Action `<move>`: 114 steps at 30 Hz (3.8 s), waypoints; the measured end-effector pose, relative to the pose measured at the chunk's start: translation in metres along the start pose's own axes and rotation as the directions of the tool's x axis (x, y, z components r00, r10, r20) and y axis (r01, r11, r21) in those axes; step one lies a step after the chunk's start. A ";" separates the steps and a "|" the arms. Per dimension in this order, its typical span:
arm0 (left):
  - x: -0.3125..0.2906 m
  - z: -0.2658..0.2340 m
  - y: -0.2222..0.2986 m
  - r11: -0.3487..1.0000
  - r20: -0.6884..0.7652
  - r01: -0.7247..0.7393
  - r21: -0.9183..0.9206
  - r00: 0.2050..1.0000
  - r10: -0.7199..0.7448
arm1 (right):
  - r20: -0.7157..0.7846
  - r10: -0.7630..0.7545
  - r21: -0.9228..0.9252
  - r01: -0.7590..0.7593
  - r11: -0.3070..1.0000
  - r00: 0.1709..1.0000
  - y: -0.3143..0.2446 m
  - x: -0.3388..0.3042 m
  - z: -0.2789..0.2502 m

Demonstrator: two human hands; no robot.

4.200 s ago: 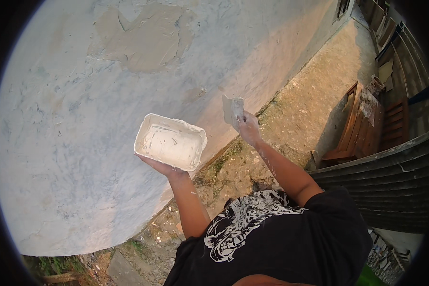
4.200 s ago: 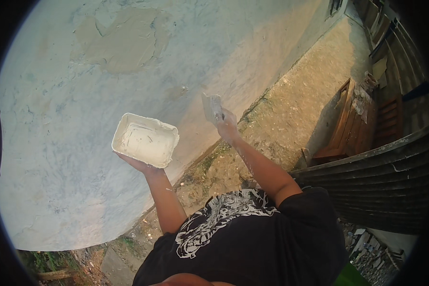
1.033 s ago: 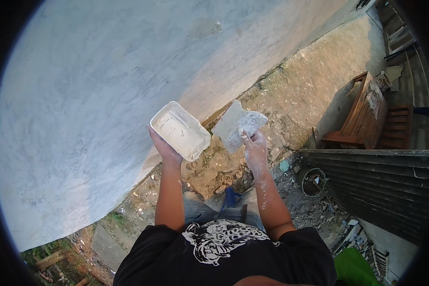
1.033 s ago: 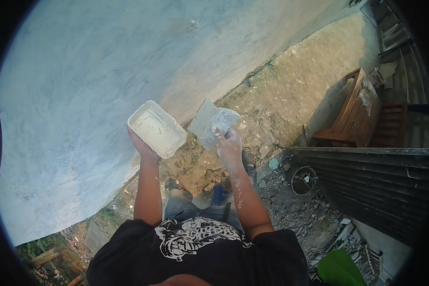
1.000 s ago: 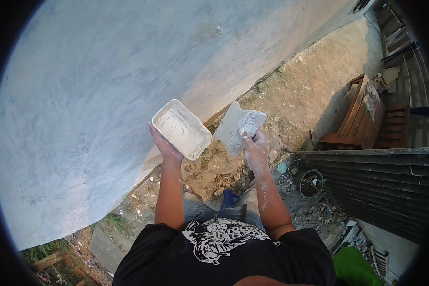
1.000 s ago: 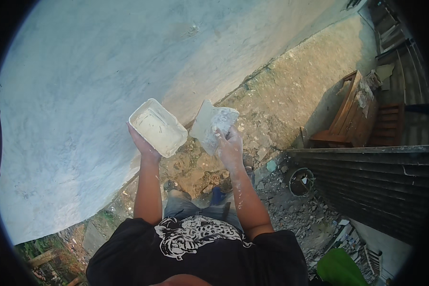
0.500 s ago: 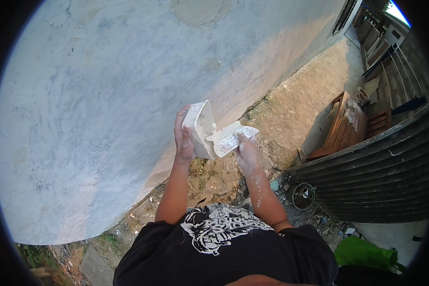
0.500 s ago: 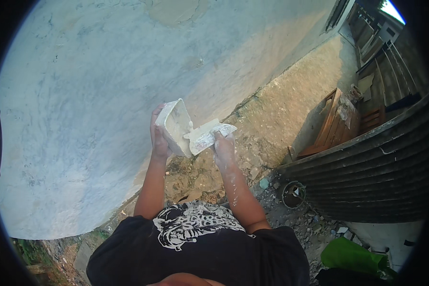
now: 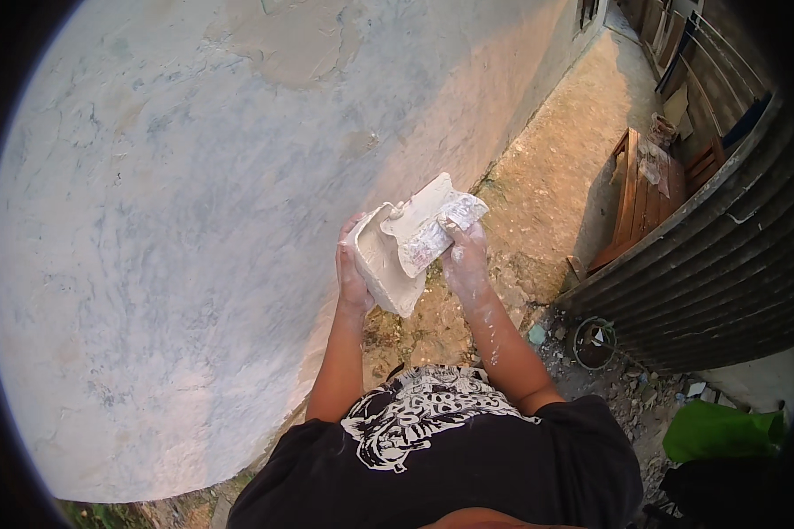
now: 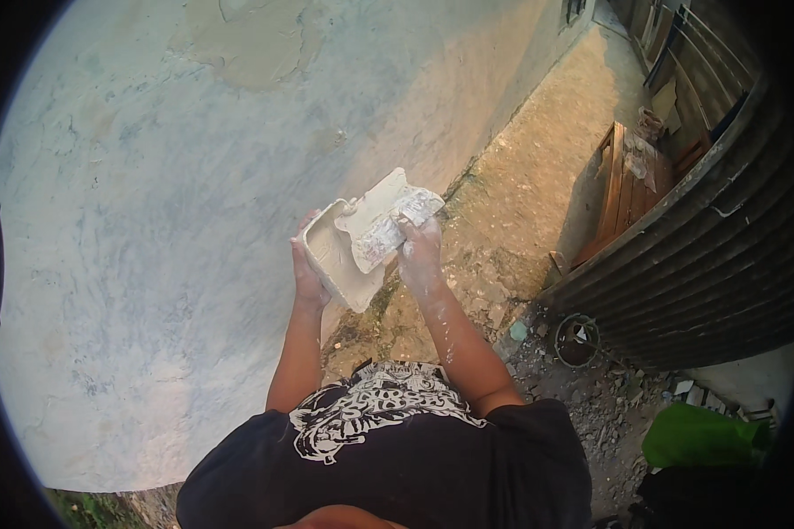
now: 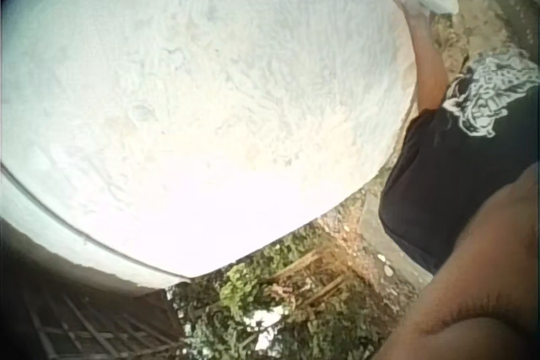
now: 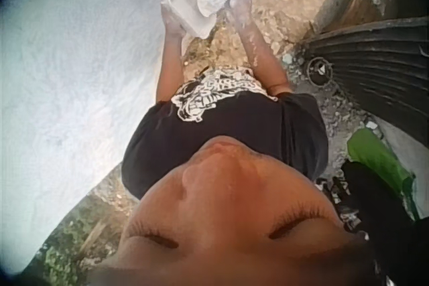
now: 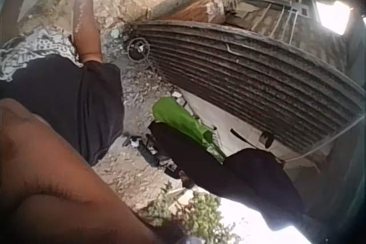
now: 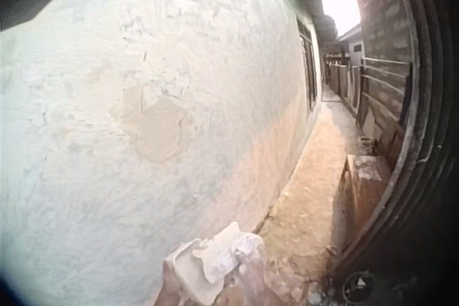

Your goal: Applying white putty or plaster to an exterior wall using a trowel and a small container.

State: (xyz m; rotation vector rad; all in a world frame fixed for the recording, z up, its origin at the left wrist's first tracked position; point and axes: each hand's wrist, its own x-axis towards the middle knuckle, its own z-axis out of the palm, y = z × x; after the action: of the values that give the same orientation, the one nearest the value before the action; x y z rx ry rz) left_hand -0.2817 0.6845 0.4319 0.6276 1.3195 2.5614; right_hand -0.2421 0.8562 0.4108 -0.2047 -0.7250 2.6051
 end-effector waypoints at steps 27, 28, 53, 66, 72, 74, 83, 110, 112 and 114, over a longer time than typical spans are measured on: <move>-0.076 -0.206 -0.231 0.789 -0.404 0.219 -0.573 0.763 -0.505 | -0.490 0.575 -0.051 -0.680 0.731 0.655 0.197 0.027 -0.388; -0.095 -0.230 -0.246 0.835 -0.466 0.183 -0.519 0.758 -0.456 | -0.534 0.557 -0.088 -0.697 0.712 0.636 0.230 0.037 -0.401; -0.162 -0.352 -0.354 0.836 -0.733 0.340 -0.430 0.410 -0.544 | -0.411 0.145 -0.905 -0.422 0.053 0.900 0.518 0.107 -0.578; -0.156 -0.365 -0.326 0.820 -0.703 0.387 -0.422 0.432 -0.566 | -0.215 0.418 -0.868 -0.369 0.332 0.883 0.519 0.066 -0.465; -0.164 -0.384 -0.335 0.811 -0.726 0.353 -0.466 0.371 -0.579 | -0.465 0.040 -0.849 -0.458 0.263 0.884 0.540 0.129 -0.537; -0.168 -0.386 -0.351 0.803 -0.728 0.364 -0.472 0.353 -0.588 | -0.516 0.039 -0.802 -0.499 0.327 0.856 0.535 0.154 -0.549; -0.199 -0.410 -0.308 0.797 -0.657 0.413 -0.441 0.457 -0.600 | -0.216 0.311 -0.916 -0.303 0.265 0.926 0.533 0.057 -0.466; -0.137 -0.337 -0.203 0.897 -0.812 0.303 -0.321 0.400 -0.425 | -0.281 0.608 -0.273 -0.669 0.692 0.743 0.363 0.022 -0.308; -0.101 -0.303 -0.175 0.912 -0.801 0.278 -0.302 0.445 -0.401 | -0.290 0.459 -0.218 -0.525 0.823 0.840 0.310 0.031 -0.267; -0.065 -0.264 -0.141 0.926 -0.813 0.269 -0.264 0.455 -0.364 | -0.230 0.394 -0.269 -0.447 0.853 0.890 0.257 0.039 -0.222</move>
State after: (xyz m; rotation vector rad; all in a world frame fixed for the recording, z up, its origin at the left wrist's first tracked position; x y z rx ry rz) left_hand -0.3463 0.5508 0.1638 -1.0106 1.3017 2.5905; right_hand -0.3151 0.7764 0.0860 -0.7506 -1.1445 2.8089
